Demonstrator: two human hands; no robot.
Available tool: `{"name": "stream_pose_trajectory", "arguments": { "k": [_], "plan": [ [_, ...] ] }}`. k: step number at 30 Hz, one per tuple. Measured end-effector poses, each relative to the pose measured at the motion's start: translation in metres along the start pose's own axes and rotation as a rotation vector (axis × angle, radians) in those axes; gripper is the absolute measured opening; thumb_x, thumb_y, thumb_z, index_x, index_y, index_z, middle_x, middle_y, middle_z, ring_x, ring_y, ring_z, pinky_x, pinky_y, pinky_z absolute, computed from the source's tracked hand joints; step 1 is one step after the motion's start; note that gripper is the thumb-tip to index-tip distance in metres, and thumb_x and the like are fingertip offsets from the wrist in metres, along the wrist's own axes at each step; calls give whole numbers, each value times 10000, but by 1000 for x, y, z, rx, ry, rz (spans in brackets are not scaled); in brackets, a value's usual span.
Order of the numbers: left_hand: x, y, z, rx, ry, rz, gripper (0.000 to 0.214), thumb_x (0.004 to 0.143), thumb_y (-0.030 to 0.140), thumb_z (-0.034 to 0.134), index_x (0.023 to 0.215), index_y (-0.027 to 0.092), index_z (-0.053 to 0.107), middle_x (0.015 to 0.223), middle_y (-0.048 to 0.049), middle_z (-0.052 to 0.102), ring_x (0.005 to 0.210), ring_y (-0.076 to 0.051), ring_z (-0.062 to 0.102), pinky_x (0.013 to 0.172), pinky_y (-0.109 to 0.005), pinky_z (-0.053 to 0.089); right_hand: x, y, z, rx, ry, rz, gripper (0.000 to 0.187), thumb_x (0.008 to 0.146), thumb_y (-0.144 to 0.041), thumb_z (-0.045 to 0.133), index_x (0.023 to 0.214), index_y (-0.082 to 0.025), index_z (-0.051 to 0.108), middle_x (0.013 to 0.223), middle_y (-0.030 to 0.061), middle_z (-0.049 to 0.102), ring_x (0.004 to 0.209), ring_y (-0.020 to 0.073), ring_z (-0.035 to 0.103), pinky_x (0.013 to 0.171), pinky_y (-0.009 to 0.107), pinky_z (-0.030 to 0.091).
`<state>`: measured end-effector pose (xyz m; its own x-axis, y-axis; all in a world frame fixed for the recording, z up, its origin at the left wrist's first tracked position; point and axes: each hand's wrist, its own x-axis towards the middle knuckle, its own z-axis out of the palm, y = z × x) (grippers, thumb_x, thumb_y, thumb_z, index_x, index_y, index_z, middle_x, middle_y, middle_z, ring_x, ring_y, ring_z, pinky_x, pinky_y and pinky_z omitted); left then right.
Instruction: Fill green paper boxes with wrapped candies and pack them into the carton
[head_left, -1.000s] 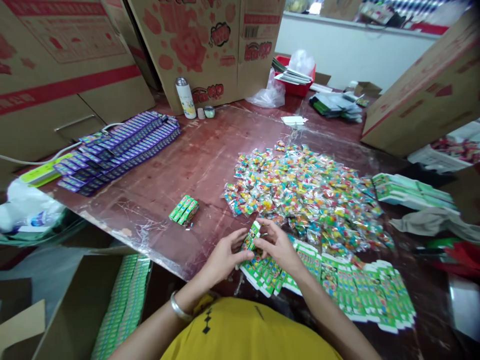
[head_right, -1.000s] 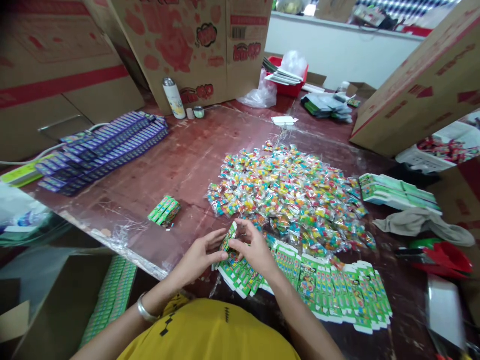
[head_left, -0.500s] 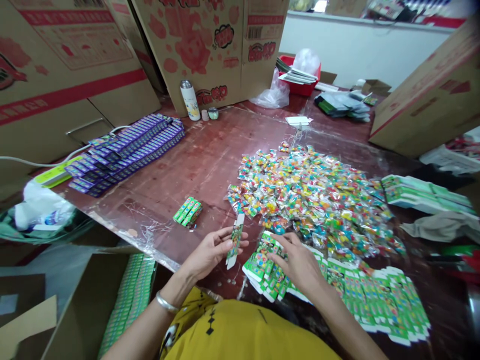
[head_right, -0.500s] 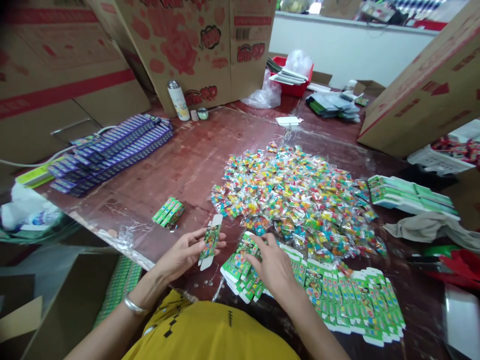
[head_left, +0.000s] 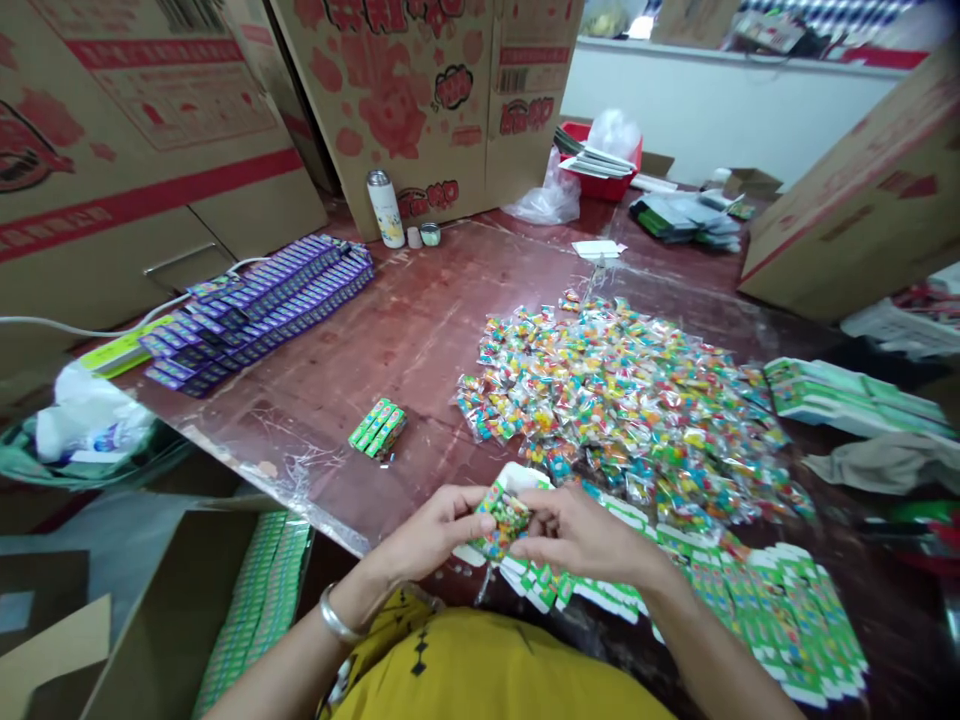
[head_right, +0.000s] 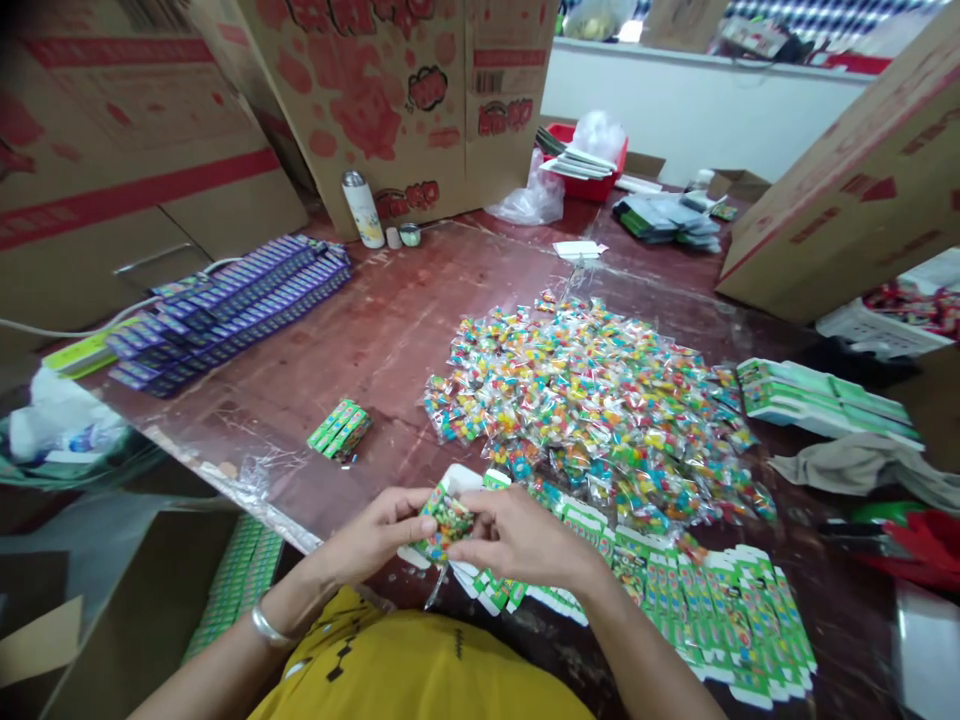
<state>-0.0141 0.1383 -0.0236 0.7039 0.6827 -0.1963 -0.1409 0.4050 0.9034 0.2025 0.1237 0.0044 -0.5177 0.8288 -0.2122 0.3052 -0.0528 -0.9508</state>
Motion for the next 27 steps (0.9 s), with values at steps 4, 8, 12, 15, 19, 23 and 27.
{"name": "stream_pose_trajectory", "arguments": {
  "k": [4,8,12,15,19,23,27],
  "plan": [
    [9,-9,9,-90,264,90,328,837,318,657,1109,136,676,972,-70,704,868,-197,632,802,-295,486,9,9,12,122,504,-60,302,825,-325,673,1090,-211,584,798,18,663,693,179,632,577,247,485],
    [19,-22,21,-110,495,179,265,798,280,700,1019,138,673,944,-59,692,821,-171,625,766,-277,504,19,20,33,182,644,-93,230,838,-339,660,1015,-197,626,849,47,681,770,200,638,660,285,514],
    [20,-25,27,52,683,289,549,782,249,712,1288,239,500,926,-8,643,779,-135,613,696,-225,499,25,32,45,229,795,-138,396,851,-319,645,1225,-210,569,876,47,672,750,190,623,672,299,511],
    [18,-23,26,196,591,262,567,809,260,678,1335,250,467,993,-20,623,752,-128,599,656,-217,488,27,40,47,110,839,-192,330,871,-311,624,1191,-230,619,967,56,660,779,183,608,700,303,499],
    [14,-20,20,233,409,207,404,823,226,652,1214,203,551,1004,-36,639,804,-153,601,707,-241,483,28,47,47,21,794,-204,180,900,-305,593,1049,-227,657,884,28,651,753,173,589,693,290,469],
    [9,-19,13,204,301,166,372,833,194,622,1200,190,564,1081,-60,642,915,-190,615,808,-294,488,27,48,46,-3,753,-204,168,906,-324,575,788,-207,596,759,7,599,705,170,567,660,278,446],
    [8,-22,13,181,313,165,357,825,196,625,1177,181,562,1073,-71,640,964,-206,613,845,-317,486,25,46,43,-27,715,-238,177,884,-298,599,736,-202,587,975,61,632,906,213,602,791,319,463]
  ]
}}
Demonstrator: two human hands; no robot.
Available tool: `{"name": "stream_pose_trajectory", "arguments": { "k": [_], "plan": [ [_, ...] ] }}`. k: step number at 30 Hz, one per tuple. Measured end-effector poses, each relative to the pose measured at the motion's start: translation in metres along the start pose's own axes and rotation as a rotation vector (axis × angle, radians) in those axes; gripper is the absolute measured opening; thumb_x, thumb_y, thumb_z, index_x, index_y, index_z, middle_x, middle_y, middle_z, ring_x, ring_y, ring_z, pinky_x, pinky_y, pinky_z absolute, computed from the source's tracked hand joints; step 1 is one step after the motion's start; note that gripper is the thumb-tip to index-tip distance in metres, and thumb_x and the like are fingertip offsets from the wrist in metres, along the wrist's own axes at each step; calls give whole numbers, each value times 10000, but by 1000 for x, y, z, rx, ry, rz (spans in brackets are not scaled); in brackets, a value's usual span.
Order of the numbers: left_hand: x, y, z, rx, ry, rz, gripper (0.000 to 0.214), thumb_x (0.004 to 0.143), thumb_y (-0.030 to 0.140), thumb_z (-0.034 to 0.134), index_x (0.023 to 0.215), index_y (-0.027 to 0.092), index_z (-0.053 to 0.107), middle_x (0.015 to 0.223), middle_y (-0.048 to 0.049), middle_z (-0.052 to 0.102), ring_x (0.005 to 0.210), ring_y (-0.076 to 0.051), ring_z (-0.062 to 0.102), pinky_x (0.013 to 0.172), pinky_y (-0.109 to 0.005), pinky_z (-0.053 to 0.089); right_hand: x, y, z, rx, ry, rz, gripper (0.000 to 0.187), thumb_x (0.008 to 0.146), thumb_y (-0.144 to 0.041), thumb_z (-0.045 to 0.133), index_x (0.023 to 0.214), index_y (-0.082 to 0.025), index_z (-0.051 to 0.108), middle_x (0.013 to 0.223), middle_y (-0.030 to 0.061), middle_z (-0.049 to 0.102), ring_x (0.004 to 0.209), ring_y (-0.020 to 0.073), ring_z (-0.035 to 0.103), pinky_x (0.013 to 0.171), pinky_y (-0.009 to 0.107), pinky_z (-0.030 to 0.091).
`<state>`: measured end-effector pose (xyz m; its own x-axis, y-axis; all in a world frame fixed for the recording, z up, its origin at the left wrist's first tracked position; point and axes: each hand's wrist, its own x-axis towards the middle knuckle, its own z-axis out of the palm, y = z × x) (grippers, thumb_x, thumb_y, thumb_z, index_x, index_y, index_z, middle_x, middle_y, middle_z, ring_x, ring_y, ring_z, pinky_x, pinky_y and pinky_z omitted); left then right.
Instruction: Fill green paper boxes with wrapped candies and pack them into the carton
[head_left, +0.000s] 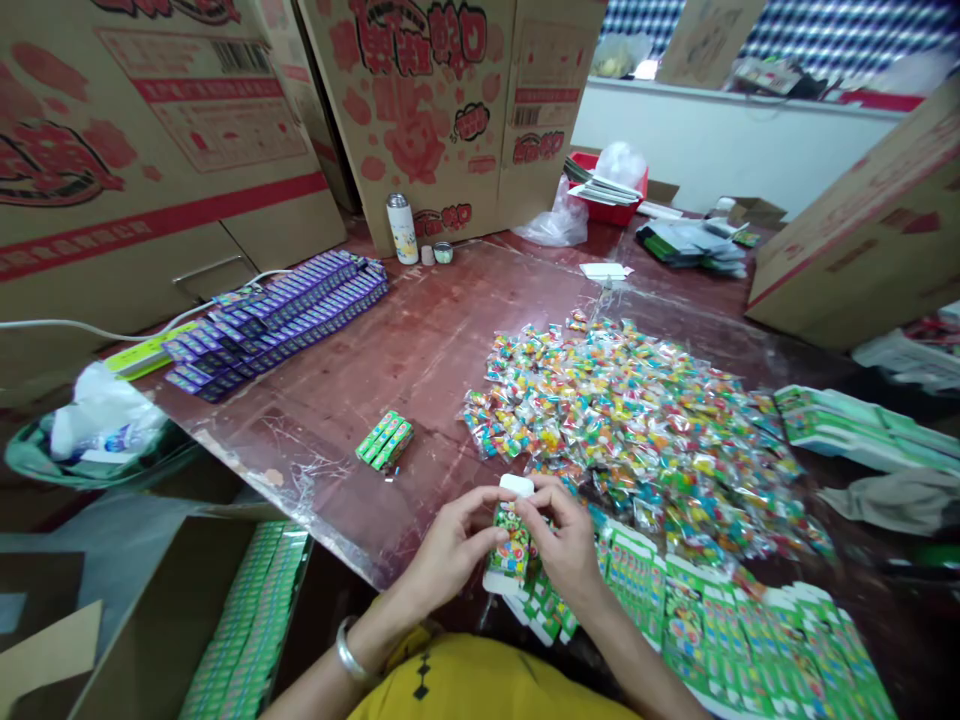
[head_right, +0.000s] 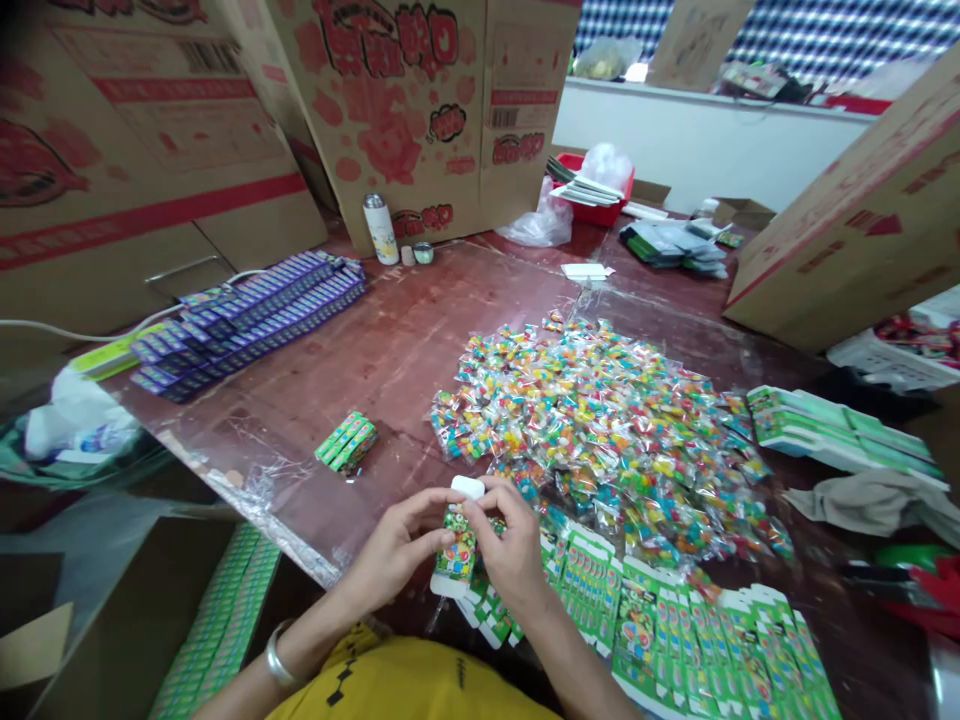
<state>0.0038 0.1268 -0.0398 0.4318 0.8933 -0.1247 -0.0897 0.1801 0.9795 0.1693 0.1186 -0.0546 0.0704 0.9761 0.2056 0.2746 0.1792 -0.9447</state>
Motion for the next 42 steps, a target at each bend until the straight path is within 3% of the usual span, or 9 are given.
{"name": "stream_pose_trajectory", "arguments": {
  "k": [5,10,14,19,24,30,35,39,42],
  "plan": [
    [2,-5,5,-156,113,-1,459,780,182,691,1163,240,445,985,-14,603,819,-136,617,708,-237,492,6,-6,2,207,27,83,176,862,-285,637,1003,-228,548,877,32,642,837,197,623,782,323,493],
    [-1,-6,2,-99,129,-5,377,795,144,657,1104,228,458,996,-20,607,882,-153,631,748,-257,504,16,-10,-2,260,-169,145,156,812,-296,695,749,-202,588,812,15,618,786,180,592,727,286,465],
    [-5,-3,-1,29,113,19,380,826,122,603,1166,232,473,1100,-54,615,1010,-186,619,856,-313,509,24,-6,-10,255,-253,319,161,778,-314,733,778,-185,636,765,9,632,716,171,581,665,274,450],
    [-7,-1,-2,56,50,13,495,824,118,597,1285,242,466,1165,-75,610,1046,-209,608,843,-321,522,31,-1,-16,243,-288,316,220,798,-339,719,686,-171,632,682,-4,600,653,151,544,629,264,424],
    [-5,-2,-2,25,84,-3,395,810,137,625,1194,218,580,1127,-60,647,1052,-214,603,908,-325,480,21,-16,-12,45,-204,87,227,880,-295,630,682,-184,634,767,24,624,747,175,584,712,294,447],
    [-1,-5,-8,-85,130,-56,280,803,209,676,1059,203,563,967,-18,647,896,-157,611,786,-255,485,23,-18,-31,-177,-292,-107,174,944,-288,532,989,-231,691,1006,57,649,944,207,611,807,307,475],
    [7,-11,-21,-43,304,-74,279,767,275,723,818,180,466,751,40,554,683,-86,536,606,-171,438,68,9,-55,-699,20,-98,176,918,-283,552,1038,-188,640,960,75,658,715,202,630,699,320,472],
    [8,-10,-21,-100,329,-133,366,776,325,697,1018,205,450,826,31,544,583,-87,529,468,-181,436,95,21,-46,-925,2,-96,228,878,-258,608,1100,-212,626,1034,83,673,699,210,639,609,296,427],
    [5,-5,-18,-167,303,-197,543,775,312,684,1227,220,397,944,-8,561,644,-134,616,586,-299,546,104,20,-41,-924,-28,-98,54,853,-223,633,892,-232,669,903,37,695,700,200,643,588,269,398]
  ]
}}
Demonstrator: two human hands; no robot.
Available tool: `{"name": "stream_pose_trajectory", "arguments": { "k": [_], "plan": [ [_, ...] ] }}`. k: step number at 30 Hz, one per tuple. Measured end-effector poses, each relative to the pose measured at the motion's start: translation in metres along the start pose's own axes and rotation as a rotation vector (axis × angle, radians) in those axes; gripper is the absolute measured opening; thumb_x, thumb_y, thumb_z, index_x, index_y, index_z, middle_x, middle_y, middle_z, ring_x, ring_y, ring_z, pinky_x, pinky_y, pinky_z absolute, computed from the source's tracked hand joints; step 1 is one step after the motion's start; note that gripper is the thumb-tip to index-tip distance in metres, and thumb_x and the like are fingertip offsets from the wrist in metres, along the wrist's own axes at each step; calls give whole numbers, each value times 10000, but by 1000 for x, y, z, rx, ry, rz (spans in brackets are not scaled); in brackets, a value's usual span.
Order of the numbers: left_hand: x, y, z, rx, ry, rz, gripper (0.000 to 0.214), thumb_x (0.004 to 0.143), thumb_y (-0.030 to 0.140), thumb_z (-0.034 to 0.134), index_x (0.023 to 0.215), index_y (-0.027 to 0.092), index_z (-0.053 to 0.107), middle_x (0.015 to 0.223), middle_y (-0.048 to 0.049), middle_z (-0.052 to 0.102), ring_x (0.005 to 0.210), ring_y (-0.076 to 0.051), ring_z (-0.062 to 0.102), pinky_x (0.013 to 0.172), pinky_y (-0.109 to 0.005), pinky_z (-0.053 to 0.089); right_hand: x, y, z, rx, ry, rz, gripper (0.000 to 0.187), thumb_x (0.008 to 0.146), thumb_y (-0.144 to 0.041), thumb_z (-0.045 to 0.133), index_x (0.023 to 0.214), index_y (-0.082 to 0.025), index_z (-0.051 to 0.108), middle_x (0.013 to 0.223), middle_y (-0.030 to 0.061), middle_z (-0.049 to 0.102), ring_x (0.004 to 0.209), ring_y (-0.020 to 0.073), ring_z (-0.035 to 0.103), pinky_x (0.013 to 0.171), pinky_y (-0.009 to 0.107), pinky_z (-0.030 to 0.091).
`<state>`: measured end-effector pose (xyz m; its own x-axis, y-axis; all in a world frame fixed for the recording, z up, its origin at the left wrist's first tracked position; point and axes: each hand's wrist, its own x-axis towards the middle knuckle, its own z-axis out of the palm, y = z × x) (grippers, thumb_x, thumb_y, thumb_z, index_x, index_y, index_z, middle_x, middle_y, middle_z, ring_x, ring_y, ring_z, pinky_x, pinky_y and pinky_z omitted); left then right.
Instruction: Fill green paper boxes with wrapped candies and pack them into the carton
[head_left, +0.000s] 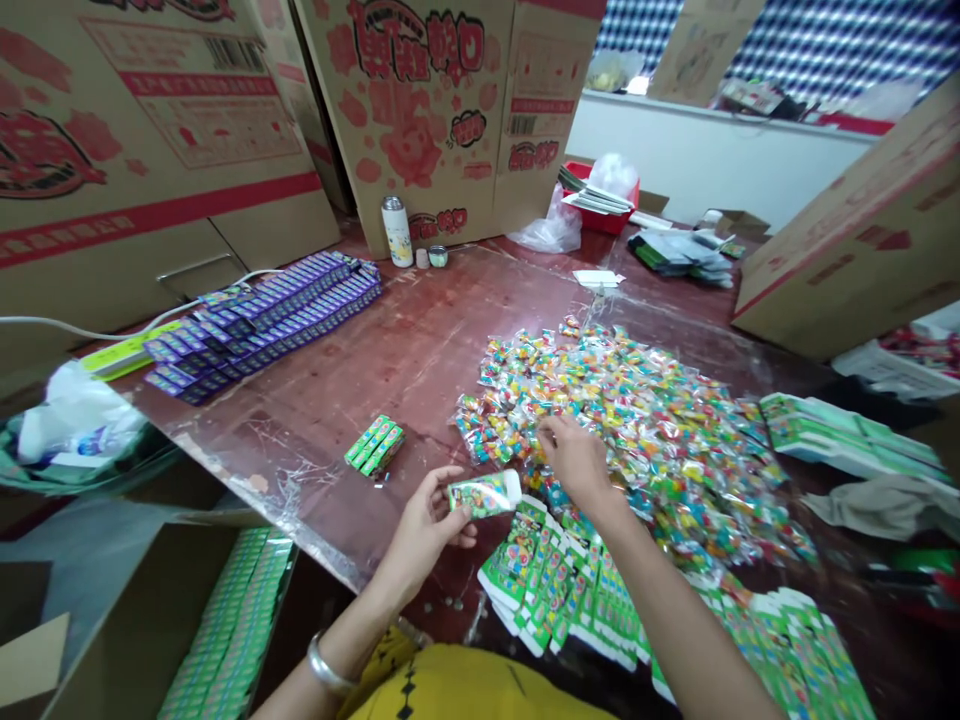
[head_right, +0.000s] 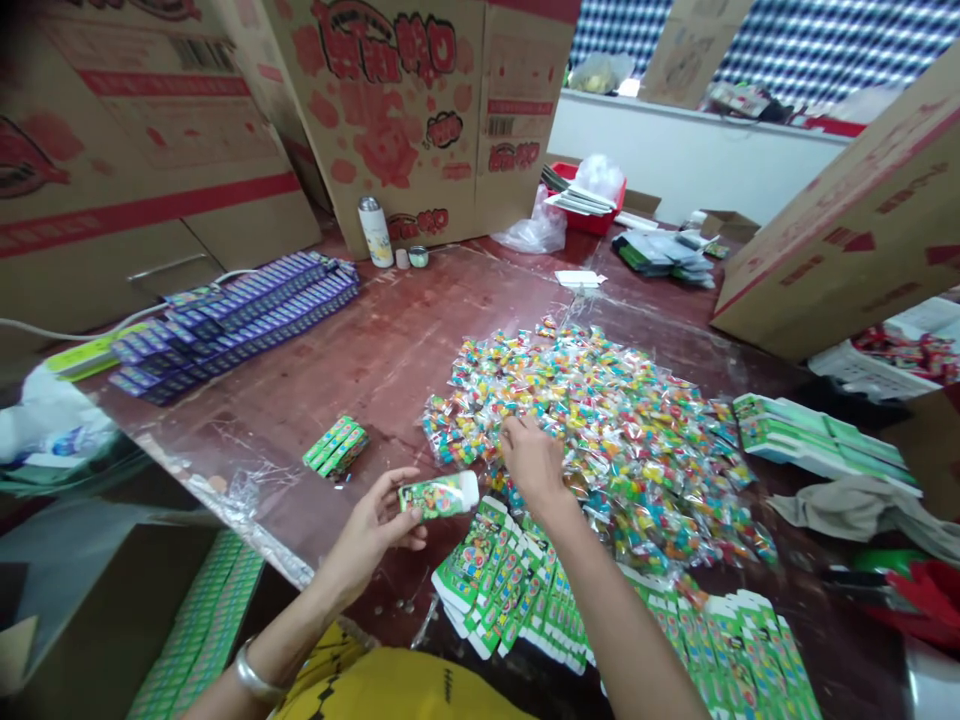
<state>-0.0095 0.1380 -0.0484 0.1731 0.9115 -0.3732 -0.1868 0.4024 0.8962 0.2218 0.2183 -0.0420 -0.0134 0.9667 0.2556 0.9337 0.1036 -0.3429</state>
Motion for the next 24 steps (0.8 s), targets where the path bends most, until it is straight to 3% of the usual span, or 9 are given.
{"name": "stream_pose_trajectory", "arguments": {
  "k": [3,5,8,10,15,19,21,24],
  "plan": [
    [-2,2,0,1,-44,-22,485,789,287,658,1223,180,469,986,-40,585,739,-161,635,726,-350,546,0,-4,-12,135,34,35,102,880,-272,613,792,-223,629,701,-10,662,606,166,615,576,255,400],
    [0,0,0,53,-67,18,363,791,254,652,1126,155,556,979,-44,608,808,-167,614,773,-316,512,-5,-10,-24,393,81,99,150,901,-333,587,809,-215,597,630,-26,620,539,147,583,546,246,412],
    [3,-6,5,109,-95,92,224,785,210,652,996,148,612,950,-35,638,884,-176,585,804,-274,466,-17,-25,-37,783,108,159,191,891,-377,598,821,-201,573,633,-18,602,537,144,582,522,240,442],
    [4,-10,10,79,-130,111,197,791,203,649,978,153,612,965,-35,648,919,-185,585,830,-280,458,-26,-35,-38,883,110,177,196,873,-379,624,826,-194,578,645,-11,606,550,147,588,524,242,457],
    [1,-10,24,-14,-228,114,276,781,210,683,1039,170,593,1079,-61,651,997,-211,597,877,-310,463,-37,-48,-27,777,123,153,183,887,-368,601,808,-203,604,654,-6,604,582,157,577,564,263,464],
    [0,-6,30,4,-246,134,283,821,258,658,1084,169,606,1105,-78,654,990,-220,602,855,-320,482,-38,-48,-26,552,98,-9,149,857,-319,633,749,-218,658,873,49,638,872,229,597,814,359,466],
    [0,-4,31,30,-231,167,269,852,286,627,1091,163,622,1100,-81,660,991,-221,605,880,-330,478,-38,-46,-29,558,14,-62,170,868,-314,618,743,-221,687,1012,69,630,1003,252,575,893,384,441],
    [0,-1,33,19,-180,212,392,827,275,666,1196,183,569,1126,-85,653,990,-221,616,859,-321,492,-42,-44,-33,709,-174,-65,220,929,-329,535,855,-227,715,1060,69,640,979,228,606,847,349,479]
  ]
}}
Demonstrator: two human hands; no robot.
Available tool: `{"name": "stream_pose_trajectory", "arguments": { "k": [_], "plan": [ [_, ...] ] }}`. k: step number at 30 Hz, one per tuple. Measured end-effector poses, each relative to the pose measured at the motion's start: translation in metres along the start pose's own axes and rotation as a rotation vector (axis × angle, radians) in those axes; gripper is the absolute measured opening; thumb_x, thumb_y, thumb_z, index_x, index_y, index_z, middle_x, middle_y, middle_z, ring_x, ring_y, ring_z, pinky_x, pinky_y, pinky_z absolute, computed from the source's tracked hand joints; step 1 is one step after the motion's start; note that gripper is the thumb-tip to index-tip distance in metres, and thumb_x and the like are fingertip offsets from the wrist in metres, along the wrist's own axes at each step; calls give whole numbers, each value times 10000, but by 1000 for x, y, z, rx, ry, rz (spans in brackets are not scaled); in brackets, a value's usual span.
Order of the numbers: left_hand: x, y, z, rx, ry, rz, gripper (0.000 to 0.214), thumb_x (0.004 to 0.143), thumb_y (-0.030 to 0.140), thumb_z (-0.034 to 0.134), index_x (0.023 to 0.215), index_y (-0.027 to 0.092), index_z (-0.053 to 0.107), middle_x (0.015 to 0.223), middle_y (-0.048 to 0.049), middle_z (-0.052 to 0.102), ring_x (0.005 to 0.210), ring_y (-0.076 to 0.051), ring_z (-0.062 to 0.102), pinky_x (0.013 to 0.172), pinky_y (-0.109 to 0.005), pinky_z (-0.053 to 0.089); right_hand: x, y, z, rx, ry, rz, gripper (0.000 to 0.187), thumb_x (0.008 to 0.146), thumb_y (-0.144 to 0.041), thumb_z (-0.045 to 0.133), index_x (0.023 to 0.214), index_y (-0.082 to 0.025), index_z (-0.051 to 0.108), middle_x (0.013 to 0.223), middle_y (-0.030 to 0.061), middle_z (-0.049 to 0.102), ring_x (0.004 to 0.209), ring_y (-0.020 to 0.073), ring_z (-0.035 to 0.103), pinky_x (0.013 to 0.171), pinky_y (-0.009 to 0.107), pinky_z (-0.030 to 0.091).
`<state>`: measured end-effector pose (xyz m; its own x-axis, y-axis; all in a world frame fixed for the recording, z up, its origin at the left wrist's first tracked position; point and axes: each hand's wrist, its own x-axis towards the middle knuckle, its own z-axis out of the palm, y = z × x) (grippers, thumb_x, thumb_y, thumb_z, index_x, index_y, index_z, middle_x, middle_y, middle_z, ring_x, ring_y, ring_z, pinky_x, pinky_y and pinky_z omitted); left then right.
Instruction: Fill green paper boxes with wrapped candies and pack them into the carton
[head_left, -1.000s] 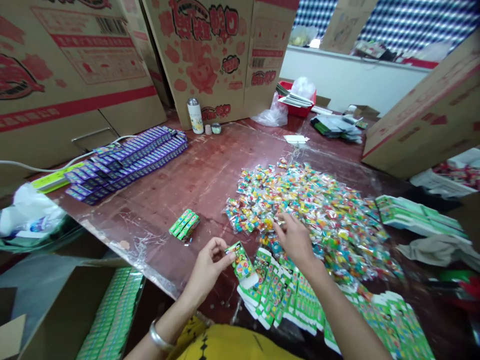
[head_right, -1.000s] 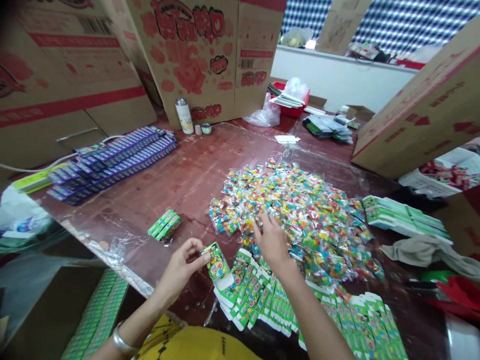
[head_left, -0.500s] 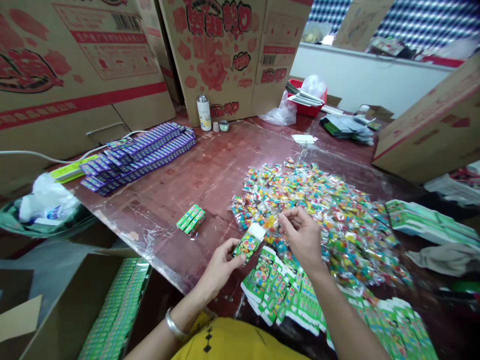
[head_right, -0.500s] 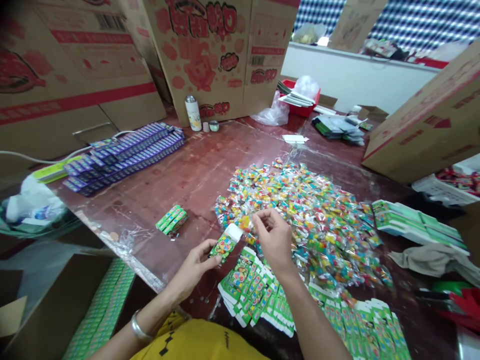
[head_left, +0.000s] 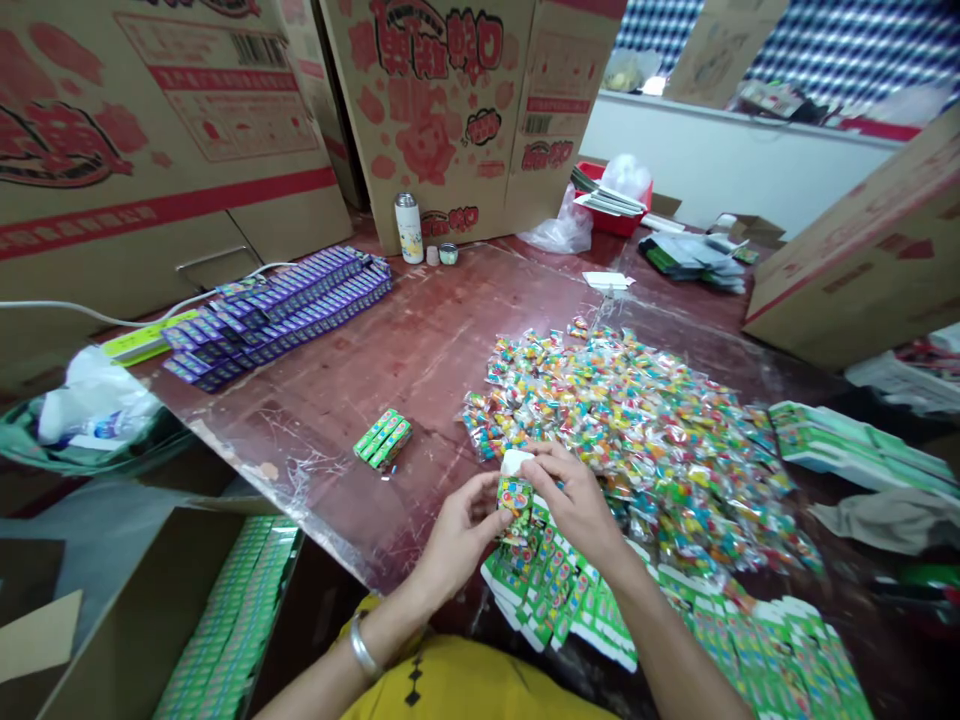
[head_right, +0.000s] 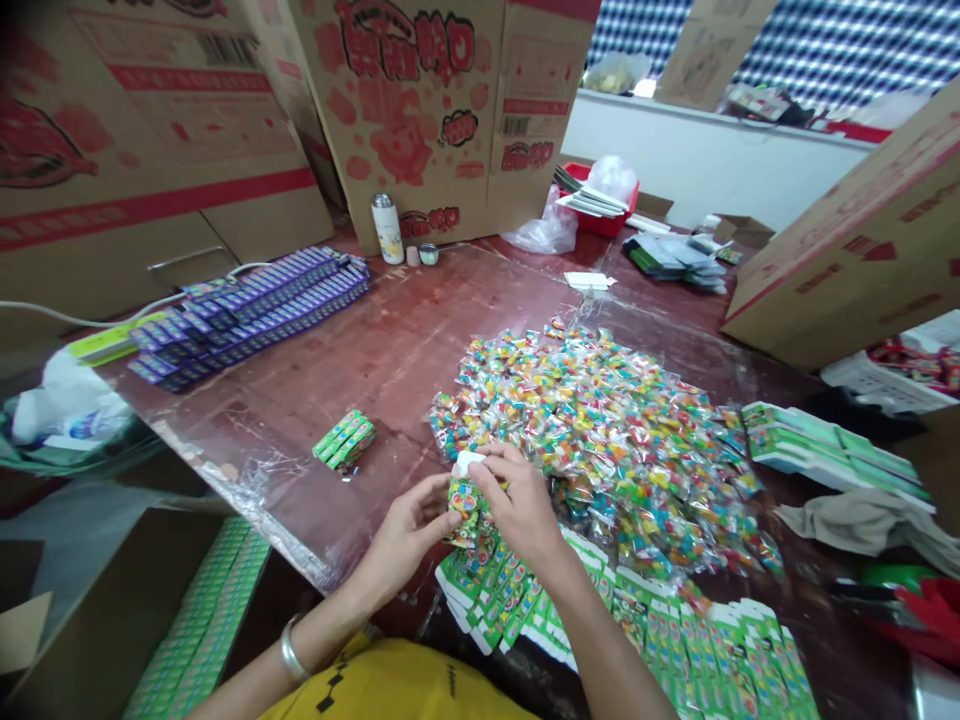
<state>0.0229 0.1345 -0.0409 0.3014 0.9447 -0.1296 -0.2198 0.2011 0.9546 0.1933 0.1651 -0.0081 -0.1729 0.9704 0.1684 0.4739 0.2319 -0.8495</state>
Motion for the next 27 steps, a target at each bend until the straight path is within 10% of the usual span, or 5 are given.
{"name": "stream_pose_trajectory", "arguments": {
  "k": [6,14,21,27],
  "plan": [
    [-2,6,4,-45,93,62,558,803,253,693,1308,247,454,1196,-80,620,1020,-217,615,847,-308,498,-23,7,11,301,46,113,304,890,-321,611,1182,-236,617,1021,58,680,878,205,661,747,303,541],
    [0,7,0,58,-64,-32,366,773,302,715,1100,183,601,938,-31,644,843,-178,601,738,-258,477,-24,5,15,149,131,-11,193,883,-297,594,714,-205,606,997,68,667,910,216,639,759,305,513],
    [-1,8,1,-51,18,-25,469,749,210,729,1131,246,460,973,12,551,752,-111,599,668,-220,498,-22,9,22,392,154,77,165,835,-295,675,946,-221,579,853,23,668,812,189,650,755,304,517],
    [-3,7,0,152,81,35,398,759,131,680,1102,236,506,1008,-13,568,895,-157,612,759,-254,514,-13,6,13,413,7,219,213,780,-369,729,771,-183,624,776,18,660,722,172,617,661,272,496]
  ]
}}
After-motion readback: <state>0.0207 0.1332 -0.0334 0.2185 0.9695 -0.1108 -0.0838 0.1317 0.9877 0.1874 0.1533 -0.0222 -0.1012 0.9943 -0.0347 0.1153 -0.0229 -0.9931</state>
